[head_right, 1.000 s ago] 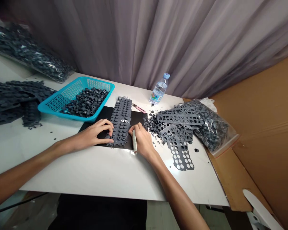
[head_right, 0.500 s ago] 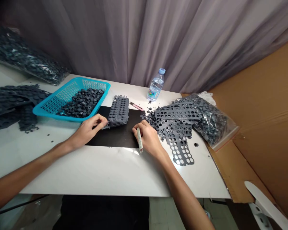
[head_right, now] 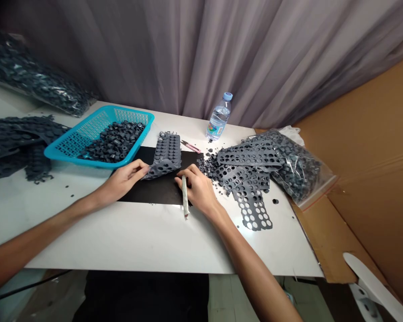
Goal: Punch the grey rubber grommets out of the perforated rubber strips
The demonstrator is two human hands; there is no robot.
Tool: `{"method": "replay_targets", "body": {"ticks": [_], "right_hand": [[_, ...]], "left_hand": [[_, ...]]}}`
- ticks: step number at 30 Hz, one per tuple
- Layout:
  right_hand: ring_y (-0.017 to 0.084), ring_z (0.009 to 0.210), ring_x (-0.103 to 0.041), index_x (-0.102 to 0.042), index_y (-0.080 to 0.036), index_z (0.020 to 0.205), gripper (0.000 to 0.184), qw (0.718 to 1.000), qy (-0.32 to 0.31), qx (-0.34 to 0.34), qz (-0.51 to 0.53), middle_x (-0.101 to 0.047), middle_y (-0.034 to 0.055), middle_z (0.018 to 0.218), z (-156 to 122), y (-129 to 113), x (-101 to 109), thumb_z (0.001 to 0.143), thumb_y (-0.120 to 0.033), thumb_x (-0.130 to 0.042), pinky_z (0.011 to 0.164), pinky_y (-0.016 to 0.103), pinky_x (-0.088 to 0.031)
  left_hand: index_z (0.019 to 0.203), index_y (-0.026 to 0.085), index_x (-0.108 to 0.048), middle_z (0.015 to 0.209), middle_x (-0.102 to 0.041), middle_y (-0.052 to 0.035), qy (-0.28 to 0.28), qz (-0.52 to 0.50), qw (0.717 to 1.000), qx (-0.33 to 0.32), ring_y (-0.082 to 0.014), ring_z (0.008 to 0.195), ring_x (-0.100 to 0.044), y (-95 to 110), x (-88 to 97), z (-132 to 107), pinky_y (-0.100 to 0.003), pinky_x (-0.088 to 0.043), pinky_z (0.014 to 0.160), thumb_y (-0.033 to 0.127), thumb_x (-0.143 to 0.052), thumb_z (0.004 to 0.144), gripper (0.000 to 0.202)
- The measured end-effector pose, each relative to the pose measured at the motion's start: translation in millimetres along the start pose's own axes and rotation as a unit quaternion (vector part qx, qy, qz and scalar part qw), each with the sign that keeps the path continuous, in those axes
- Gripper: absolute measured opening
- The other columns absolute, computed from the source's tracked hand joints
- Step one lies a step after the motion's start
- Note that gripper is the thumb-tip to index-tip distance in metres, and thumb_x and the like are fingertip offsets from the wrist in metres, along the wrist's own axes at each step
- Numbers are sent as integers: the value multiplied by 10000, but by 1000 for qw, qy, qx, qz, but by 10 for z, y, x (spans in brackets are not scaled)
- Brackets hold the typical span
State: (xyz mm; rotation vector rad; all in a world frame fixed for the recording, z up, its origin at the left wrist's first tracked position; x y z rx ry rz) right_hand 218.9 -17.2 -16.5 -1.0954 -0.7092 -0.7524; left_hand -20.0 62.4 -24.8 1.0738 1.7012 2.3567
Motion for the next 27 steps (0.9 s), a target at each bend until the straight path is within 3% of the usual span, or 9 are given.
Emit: {"method": "replay_targets", "body": {"ticks": [7, 10, 13, 17, 20, 24, 27], "right_hand": [[190, 854, -669, -744, -236, 1097, 321, 997, 76, -21, -13, -679, 64, 1011, -40, 132, 151, 1051, -450, -509, 791, 293, -503], [190, 769, -661, -743, -221, 867, 466, 998, 57, -32, -17, -691, 58, 850, -58, 169, 293, 1077, -489, -425, 753, 303, -491], [191, 716, -655, -697, -219, 743, 560, 998, 15, -45, -29, -703, 57, 782, -70, 151, 380, 1081, -529, -376, 706, 305, -480], [186, 726, -684, -732, -262, 972, 388, 998, -26, -60, -18, -735, 13, 789, -99, 105, 351, 1067, -497, -438, 673, 279, -463], [192, 722, -705, -697, -287, 1143, 300, 995, 5, -85, -45, -744, -4, 776, -105, 111, 274, 1066, -438, -450, 669, 272, -454], [203, 814, -721, -604, -320, 1398, 376, 990, -31, -12, -136, -774, 33, 984, -54, 58, 66, 1075, -317, -411, 673, 277, -434], [198, 728, -688, -555, -340, 1482, 458, 974, -71, 24, -214, -755, 34, 905, -26, 26, -55, 1058, -235, -414, 627, 289, -394]], "left_hand": [[974, 226, -595, 1119, -646, -49, -94, 71, 988, -97, -220, 1083, -593, 93, -32, -60, -355, -450, 1001, 481, -545, 1022, 264], [1026, 240, -604, 1187, -628, -56, -130, 114, 978, -119, -233, 1151, -565, 94, -21, -97, -372, -435, 1034, 493, -607, 992, 255], [1072, 247, -610, 1192, -616, -63, -127, 131, 975, -126, -240, 1143, -557, 100, 27, -117, -373, -449, 1011, 525, -667, 947, 310], [1050, 249, -611, 1104, -610, -41, -126, 153, 974, -113, -230, 1053, -565, 101, 66, -132, -359, -465, 945, 561, -695, 913, 350], [1017, 244, -605, 1025, -604, -25, -130, 154, 975, -97, -215, 974, -568, 96, 65, -137, -338, -468, 880, 562, -688, 913, 344], [1003, 243, -608, 949, -591, -12, -138, 132, 979, -70, -200, 888, -560, 77, 50, -132, -323, -464, 801, 562, -698, 894, 349], [1033, 248, -610, 941, -588, -8, -144, 121, 980, -57, -195, 876, -558, 50, 39, -134, -327, -460, 811, 562, -702, 889, 358]]}}
Point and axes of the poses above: each hand's wrist, its own z-axis towards the middle knuckle, its own x-axis out of the back of the hand, y = z × x, the point moved 3 cm from there along z, towards the middle knuckle
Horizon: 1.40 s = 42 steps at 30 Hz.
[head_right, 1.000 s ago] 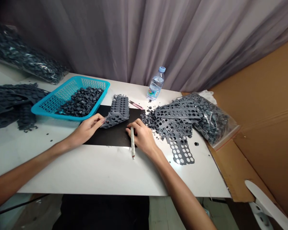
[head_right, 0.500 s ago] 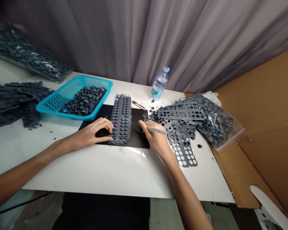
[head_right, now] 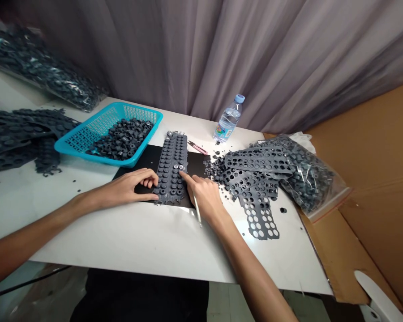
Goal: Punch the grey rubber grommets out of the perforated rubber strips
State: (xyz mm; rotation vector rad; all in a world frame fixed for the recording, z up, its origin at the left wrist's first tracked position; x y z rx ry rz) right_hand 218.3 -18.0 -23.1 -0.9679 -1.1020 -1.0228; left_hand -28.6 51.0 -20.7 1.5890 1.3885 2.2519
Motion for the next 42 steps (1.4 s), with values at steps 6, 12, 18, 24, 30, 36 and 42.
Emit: {"method": "replay_targets", "body": {"ticks": [6, 12, 18, 24, 30, 36, 42], "right_hand": [[227, 777, -695, -693, -252, 1310, 389, 996, 40, -73, -39, -780, 73, 960, -74, 126, 34, 999, -183, -470, 689, 322, -410], [218, 724, -666, -581, -296, 1445, 464, 999, 18, -25, -43, -760, 61, 901, -78, 53, 40, 1018, -183, -439, 687, 321, -400], [229, 693, -663, -589, -230, 1296, 309, 997, 51, -52, -19, -742, 48, 808, -64, 29, 73, 1081, -296, -377, 653, 308, -358], [213, 654, -655, -581, -255, 1171, 255, 995, 67, -68, 7, -715, 15, 776, -92, 56, 101, 1096, -366, -365, 596, 282, -309], [209, 662, -662, -612, -257, 1139, 265, 995, 60, -61, 42, -716, 17, 770, -106, -1, 143, 1085, -368, -378, 602, 280, -324], [192, 633, -651, -619, -247, 1118, 270, 994, 68, -68, 48, -711, 12, 765, -120, 0, 141, 1080, -373, -383, 599, 273, -327], [192, 629, -641, -612, -246, 1100, 274, 995, 46, -65, 55, -708, 12, 766, -124, -14, 158, 1078, -397, -385, 592, 270, -325]], "left_hand": [[1028, 246, -612, 939, -584, -5, 4, -13, 1000, 0, -195, 884, -556, -23, -23, -6, -332, -455, 829, 567, -695, 893, 358], [1022, 248, -617, 943, -596, -5, 3, -14, 1000, 0, -197, 898, -560, -29, -26, -1, -329, -455, 836, 572, -692, 892, 357], [1018, 244, -602, 952, -589, -14, -3, -14, 1000, -3, -203, 900, -560, -31, -23, 3, -335, -456, 828, 577, -685, 896, 365], [979, 242, -543, 917, -560, -8, 4, -7, 1000, 4, -197, 858, -555, -25, -19, -4, -326, -450, 784, 592, -673, 897, 382], [810, 227, -484, 769, -459, 24, -45, -84, 995, 43, -151, 690, -450, 157, 112, -92, -272, -371, 619, 597, -661, 898, 420], [739, 193, -546, 674, -376, 43, -165, -154, 974, 36, -114, 613, -343, 224, 152, -166, -252, -276, 554, 539, -735, 857, 412], [714, 188, -535, 647, -374, 47, -118, -142, 982, 44, -109, 602, -319, 132, 98, -114, -258, -242, 550, 521, -736, 852, 413]]}}
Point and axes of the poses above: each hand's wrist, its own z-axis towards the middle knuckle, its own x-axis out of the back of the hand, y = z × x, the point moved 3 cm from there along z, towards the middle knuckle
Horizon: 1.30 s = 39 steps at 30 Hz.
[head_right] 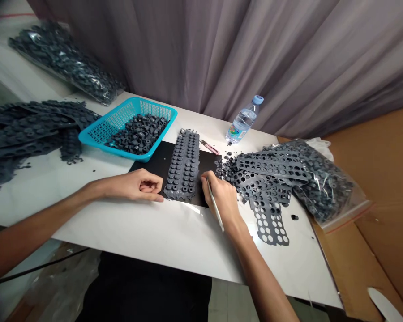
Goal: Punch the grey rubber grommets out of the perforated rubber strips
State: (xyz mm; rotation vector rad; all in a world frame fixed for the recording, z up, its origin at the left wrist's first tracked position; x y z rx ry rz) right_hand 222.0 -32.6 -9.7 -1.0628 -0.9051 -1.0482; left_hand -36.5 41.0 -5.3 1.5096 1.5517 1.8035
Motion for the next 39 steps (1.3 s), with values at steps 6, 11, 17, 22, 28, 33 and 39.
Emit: {"method": "replay_targets", "body": {"ticks": [6, 11, 17, 22, 28, 33, 39], "right_hand": [[187, 608, -634, -623, -244, 1091, 277, 1000, 3, -2, 21, -701, 8, 749, -5, -2, 16, 1065, -412, -405, 595, 274, -343], [159, 569, -593, -646, -247, 994, 282, 995, 4, -20, 96, -667, -19, 699, -18, -22, 59, 1043, -476, -489, 578, 264, -370], [162, 710, -624, -705, -225, 974, 234, 979, 14, 40, 198, -680, 34, 833, 8, -104, 91, 1037, -384, -545, 677, 274, -482], [168, 858, -665, -676, -231, 1244, 250, 956, -2, 136, 260, -676, 70, 1015, -31, -265, 55, 1052, -280, -524, 805, 294, -535], [159, 799, -686, -645, -231, 1165, 197, 943, -56, 123, 305, -716, 45, 975, -24, -455, 18, 1025, -363, -603, 786, 284, -581], [172, 871, -672, -673, -219, 1067, 183, 945, -32, 192, 263, -709, 78, 1010, 40, -520, -48, 1048, -363, -561, 794, 285, -558], [175, 854, -656, -685, -219, 1033, 144, 957, 22, 250, 148, -763, 53, 965, 67, -473, -101, 1041, -326, -589, 778, 310, -484]], "left_hand": [[842, 204, -583, 703, -465, 43, 79, 56, 995, -30, -117, 633, -422, -28, 1, 23, -251, -341, 587, 497, -732, 863, 329], [1043, 228, -569, 836, -564, 18, 97, 67, 992, -41, -148, 750, -554, -58, 9, 49, -268, -462, 679, 439, -739, 869, 321], [1015, 228, -590, 872, -599, 14, 112, 92, 988, -57, -151, 789, -586, -60, -10, 62, -274, -477, 710, 420, -740, 878, 280], [933, 215, -604, 836, -594, 23, 122, 106, 985, -57, -137, 742, -559, -141, -50, 112, -269, -453, 689, 447, -736, 884, 271], [883, 201, -597, 799, -540, 24, 136, 99, 983, -73, -132, 711, -511, -210, -74, 127, -264, -422, 651, 502, -716, 906, 324], [919, 200, -631, 827, -550, 19, 138, 86, 983, -90, -129, 721, -517, -229, -90, 139, -259, -427, 661, 462, -728, 904, 280], [920, 192, -648, 826, -574, 13, 134, 44, 986, -90, -130, 711, -519, -245, -99, 161, -260, -431, 655, 466, -742, 888, 292]]}}
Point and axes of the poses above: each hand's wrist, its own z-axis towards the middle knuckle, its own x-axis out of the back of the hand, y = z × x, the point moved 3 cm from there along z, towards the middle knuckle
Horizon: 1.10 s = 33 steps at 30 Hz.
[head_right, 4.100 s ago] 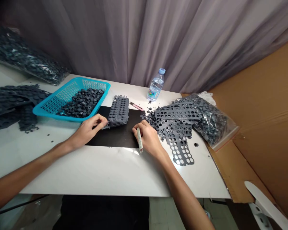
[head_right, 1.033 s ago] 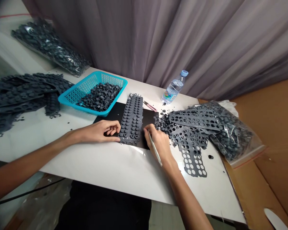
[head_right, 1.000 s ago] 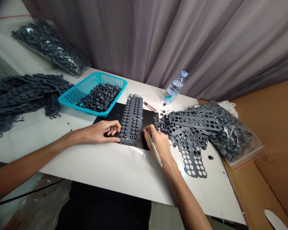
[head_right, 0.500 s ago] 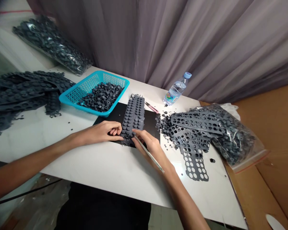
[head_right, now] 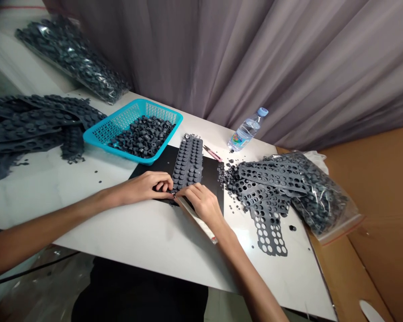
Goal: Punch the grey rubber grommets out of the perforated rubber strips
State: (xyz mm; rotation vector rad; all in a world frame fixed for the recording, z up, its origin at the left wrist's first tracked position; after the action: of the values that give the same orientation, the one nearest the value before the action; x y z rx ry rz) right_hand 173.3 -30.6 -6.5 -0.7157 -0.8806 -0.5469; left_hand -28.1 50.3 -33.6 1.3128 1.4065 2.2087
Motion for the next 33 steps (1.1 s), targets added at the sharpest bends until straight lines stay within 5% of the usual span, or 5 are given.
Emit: {"method": "replay_targets", "body": {"ticks": [19, 24, 33], "right_hand": [[154, 777, -628, -683, -238, 991, 277, 999, -9, 13, -31, -758, 13, 907, -1, 76, -87, 1049, -474, -551, 711, 307, -392], [163, 813, -640, -689, -222, 1012, 258, 997, -45, 1, -63, -756, 37, 920, 23, 13, -84, 1071, -414, -527, 738, 305, -413], [203, 844, -609, -672, -198, 1195, 211, 978, -19, 65, -198, -738, 57, 948, 1, -108, -169, 1076, -294, -527, 749, 348, -420]], "left_hand": [[887, 192, -629, 827, -572, 18, -5, -13, 1000, 12, -126, 708, -501, 33, -1, 7, -257, -406, 656, 439, -721, 913, 264], [901, 193, -634, 819, -571, 20, -5, -12, 1000, 13, -124, 707, -496, 18, -3, 13, -256, -406, 659, 437, -724, 910, 260], [890, 197, -630, 809, -568, 24, -4, -19, 1000, 12, -126, 704, -496, 4, -12, 15, -261, -417, 662, 450, -737, 888, 275]]}}
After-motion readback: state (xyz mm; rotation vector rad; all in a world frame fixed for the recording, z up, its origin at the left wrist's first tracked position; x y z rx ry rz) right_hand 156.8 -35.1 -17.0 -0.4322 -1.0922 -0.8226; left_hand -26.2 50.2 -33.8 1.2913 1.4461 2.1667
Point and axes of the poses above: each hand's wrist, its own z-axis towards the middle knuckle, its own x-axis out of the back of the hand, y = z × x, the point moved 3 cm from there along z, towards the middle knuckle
